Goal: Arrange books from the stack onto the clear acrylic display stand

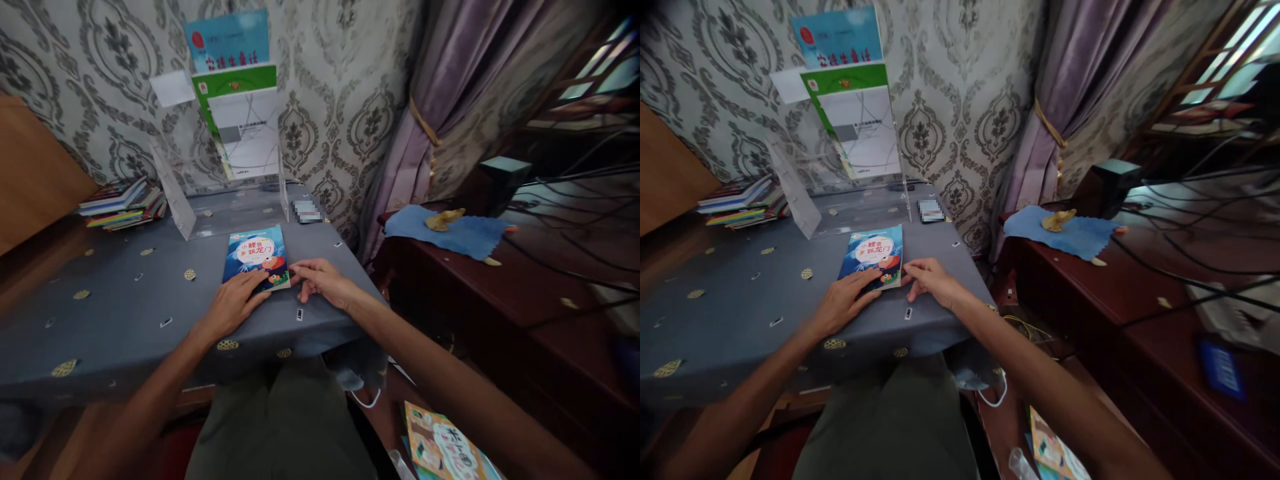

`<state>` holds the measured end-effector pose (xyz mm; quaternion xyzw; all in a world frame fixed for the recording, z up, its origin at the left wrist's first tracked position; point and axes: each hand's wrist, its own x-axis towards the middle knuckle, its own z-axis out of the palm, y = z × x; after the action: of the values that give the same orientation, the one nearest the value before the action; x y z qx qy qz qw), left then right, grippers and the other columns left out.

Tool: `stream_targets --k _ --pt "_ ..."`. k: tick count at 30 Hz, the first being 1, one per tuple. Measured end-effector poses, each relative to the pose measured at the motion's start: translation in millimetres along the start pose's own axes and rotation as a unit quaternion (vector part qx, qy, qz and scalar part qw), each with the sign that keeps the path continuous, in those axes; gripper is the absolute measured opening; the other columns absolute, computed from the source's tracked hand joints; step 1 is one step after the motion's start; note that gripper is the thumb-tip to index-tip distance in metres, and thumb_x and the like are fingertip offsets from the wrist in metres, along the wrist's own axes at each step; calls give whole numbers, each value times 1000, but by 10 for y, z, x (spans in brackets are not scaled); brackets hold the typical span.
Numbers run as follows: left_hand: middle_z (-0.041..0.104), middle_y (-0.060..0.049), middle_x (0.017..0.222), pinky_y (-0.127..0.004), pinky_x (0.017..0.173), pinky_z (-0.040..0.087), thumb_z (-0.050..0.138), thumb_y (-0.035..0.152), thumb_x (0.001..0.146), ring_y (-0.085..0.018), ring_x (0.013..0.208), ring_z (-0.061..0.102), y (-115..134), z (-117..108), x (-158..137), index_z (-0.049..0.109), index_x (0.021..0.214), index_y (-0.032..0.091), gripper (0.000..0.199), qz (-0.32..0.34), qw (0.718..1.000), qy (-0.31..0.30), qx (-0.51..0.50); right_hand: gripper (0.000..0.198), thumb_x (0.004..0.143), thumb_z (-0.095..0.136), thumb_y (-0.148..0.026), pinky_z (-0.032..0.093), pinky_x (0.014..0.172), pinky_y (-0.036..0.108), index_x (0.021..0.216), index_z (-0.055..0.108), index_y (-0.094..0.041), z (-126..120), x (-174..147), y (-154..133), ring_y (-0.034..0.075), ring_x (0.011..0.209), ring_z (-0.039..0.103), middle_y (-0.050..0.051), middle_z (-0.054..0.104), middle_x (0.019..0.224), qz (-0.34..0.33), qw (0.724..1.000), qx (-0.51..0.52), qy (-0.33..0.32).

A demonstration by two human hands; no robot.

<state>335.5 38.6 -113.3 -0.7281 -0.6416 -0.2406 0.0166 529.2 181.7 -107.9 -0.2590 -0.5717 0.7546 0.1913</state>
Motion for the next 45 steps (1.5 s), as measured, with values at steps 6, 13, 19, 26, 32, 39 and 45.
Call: stream_targets --k 6,13,19,26,32,39,45 --pt "63 -5 138 -46 109 45 54 45 96 -24 128 59 -43 -60 24 61 131 27 41 -60 995 -32 -67 6 89 63 -21 49 43 17 87 63 -16 30 -9 35 8 38 62 2 74 73 -21 999 -26 6" --pt "63 -5 138 -45 111 42 54 47 94 -24 129 58 -12 -44 3 62 131 27 43 -75 994 -24 -79 6 83 61 -17 47 43 21 87 65 -17 -35 20 104 8 36 57 -1 70 72 -123 980 -145 57" --pt "66 -3 135 -42 109 43 45 46 98 -24 126 60 44 -50 -4 65 128 26 42 -88 994 -16 -69 25 84 57 -18 52 62 27 105 70 -16 -128 55 144 13 57 64 1 68 77 -233 924 -297 63" --pt "71 -6 125 -36 96 47 37 45 100 -26 113 65 88 -49 -14 68 126 24 45 -107 994 1 -24 41 85 59 -16 51 86 35 126 65 -20 -93 81 187 19 89 64 8 71 105 -318 865 -387 11" --pt "74 -8 112 -32 89 45 34 42 101 -25 100 66 149 -57 -13 71 116 18 46 -109 993 -2 40 35 83 65 -20 45 77 28 117 70 -17 -17 118 172 16 77 59 3 70 86 -328 860 -389 41" --pt "76 -7 108 -31 87 47 39 36 100 -24 98 67 225 -44 -53 72 113 18 40 -91 993 28 66 17 78 67 -26 39 60 22 89 74 -15 91 185 124 13 59 53 -4 61 59 -359 849 -387 37" --pt "73 -7 117 -30 89 46 54 40 93 -24 102 66 250 2 55 67 123 20 38 -69 993 42 83 26 76 68 -34 37 59 23 91 78 -14 -5 318 170 13 59 53 -3 63 60 -385 849 -362 -8"
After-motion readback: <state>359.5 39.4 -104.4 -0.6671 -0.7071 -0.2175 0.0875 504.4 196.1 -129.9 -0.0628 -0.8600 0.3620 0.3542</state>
